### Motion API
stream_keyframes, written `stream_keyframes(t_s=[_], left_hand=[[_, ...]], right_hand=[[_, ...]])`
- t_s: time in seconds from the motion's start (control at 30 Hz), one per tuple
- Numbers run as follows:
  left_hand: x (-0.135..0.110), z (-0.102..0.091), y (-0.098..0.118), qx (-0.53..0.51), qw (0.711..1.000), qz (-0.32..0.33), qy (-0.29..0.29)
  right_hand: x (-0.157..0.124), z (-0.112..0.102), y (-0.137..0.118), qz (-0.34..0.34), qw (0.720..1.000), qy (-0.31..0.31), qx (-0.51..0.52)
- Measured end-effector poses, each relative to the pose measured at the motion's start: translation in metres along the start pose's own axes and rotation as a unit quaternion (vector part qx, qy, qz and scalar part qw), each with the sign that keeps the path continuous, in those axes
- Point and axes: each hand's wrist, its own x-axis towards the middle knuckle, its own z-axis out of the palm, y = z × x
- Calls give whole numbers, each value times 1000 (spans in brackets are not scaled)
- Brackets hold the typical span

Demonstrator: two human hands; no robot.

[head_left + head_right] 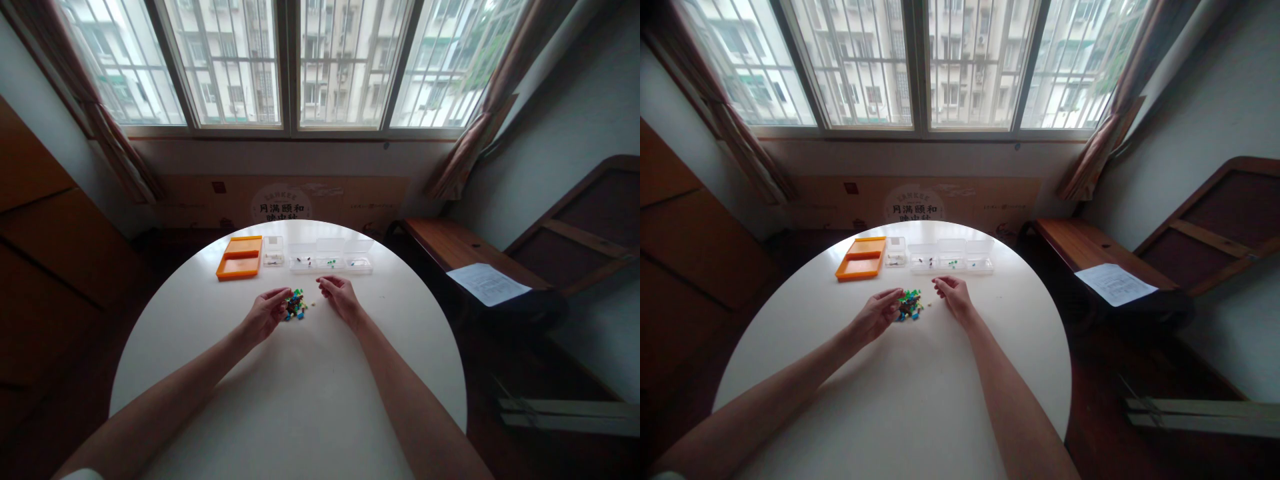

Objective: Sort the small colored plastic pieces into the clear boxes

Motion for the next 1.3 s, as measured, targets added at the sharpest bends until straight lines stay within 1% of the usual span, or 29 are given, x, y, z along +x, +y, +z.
stream_keyframes(t_s=[0.8, 1.3], left_hand=[[-2, 1, 1, 5, 1000, -4, -10], [-1, 1, 1, 6, 1000, -11, -2]], right_hand=[[0, 0, 0, -3, 1000, -7, 4], [1, -2, 2, -3, 1000, -9, 16]])
